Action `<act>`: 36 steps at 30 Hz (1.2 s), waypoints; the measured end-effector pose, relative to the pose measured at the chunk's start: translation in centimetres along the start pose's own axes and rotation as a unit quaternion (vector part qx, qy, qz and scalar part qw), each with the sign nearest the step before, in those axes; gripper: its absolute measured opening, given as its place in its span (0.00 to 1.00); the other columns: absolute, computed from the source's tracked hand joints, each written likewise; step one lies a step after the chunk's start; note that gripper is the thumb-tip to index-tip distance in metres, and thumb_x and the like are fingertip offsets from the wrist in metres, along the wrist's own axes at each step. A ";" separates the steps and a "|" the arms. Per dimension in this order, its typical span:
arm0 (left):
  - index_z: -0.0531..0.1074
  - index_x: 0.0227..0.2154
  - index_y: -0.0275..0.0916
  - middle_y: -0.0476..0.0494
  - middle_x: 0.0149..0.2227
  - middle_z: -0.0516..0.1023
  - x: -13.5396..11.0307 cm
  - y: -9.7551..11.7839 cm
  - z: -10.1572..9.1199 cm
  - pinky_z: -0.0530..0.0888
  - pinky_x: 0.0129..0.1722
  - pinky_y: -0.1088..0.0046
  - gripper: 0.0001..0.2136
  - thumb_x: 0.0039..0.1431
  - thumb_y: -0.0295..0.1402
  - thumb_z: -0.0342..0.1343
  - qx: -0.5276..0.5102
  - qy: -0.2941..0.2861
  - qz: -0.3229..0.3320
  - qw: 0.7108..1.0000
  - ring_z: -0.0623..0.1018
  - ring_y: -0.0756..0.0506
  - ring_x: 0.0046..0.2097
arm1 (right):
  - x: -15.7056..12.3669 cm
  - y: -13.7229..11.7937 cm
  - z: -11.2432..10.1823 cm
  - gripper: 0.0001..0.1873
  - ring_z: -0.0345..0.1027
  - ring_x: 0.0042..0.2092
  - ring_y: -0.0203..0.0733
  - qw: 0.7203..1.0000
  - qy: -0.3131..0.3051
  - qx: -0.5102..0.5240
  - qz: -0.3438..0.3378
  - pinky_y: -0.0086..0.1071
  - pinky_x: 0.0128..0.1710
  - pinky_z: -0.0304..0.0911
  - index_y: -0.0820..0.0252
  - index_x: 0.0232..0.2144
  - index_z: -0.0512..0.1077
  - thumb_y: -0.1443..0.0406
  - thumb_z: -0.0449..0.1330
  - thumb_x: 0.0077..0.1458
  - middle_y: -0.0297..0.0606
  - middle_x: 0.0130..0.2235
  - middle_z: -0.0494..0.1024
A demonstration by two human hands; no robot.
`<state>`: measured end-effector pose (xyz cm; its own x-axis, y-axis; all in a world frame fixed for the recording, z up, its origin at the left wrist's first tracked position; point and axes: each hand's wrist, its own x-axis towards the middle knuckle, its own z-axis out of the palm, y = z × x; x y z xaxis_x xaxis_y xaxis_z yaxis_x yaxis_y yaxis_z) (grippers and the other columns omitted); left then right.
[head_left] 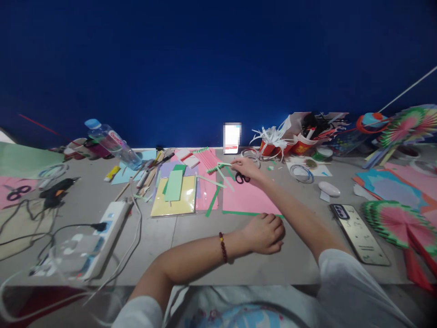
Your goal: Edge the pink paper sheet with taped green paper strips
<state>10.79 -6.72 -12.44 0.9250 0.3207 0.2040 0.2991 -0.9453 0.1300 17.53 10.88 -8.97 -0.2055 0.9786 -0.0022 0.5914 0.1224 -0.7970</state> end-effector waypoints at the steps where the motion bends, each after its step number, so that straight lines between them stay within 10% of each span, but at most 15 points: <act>1: 0.69 0.46 0.29 0.33 0.45 0.72 0.0 0.0 0.0 0.67 0.43 0.64 0.20 0.62 0.42 0.47 0.009 0.001 0.004 1.000 0.71 0.41 0.43 | -0.4 0.0 -0.3 0.11 0.72 0.38 0.41 1.000 0.009 0.001 -0.007 0.32 0.38 0.64 0.61 0.38 0.77 0.66 0.59 0.52 0.41 0.38 0.81; 19: 0.71 0.44 0.29 0.31 0.44 0.73 -0.2 0.7 -0.3 0.66 0.41 0.63 0.16 0.64 0.37 0.46 0.077 0.010 0.032 0.996 0.71 0.39 0.45 | -22.0 7.8 -6.0 0.13 0.72 0.36 0.45 0.992 0.074 -0.105 0.013 0.38 0.38 0.68 0.56 0.37 0.75 0.56 0.57 0.56 0.41 0.37 0.79; 36: 0.69 0.45 0.31 0.38 0.44 0.74 -0.3 -0.1 -0.1 0.70 0.44 0.68 0.12 0.63 0.32 0.48 -0.073 0.047 -0.016 0.996 0.72 0.43 0.46 | -23.4 10.6 -4.5 0.11 0.69 0.39 0.48 0.979 0.110 -0.157 -0.063 0.43 0.42 0.64 0.54 0.32 0.72 0.59 0.52 0.62 0.41 0.34 0.76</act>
<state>10.48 -6.66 -12.43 0.8875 0.3614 0.2860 0.2848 -0.9180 0.2761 32.10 -9.95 -14.62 -0.1398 0.9599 0.2430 0.7902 0.2560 -0.5567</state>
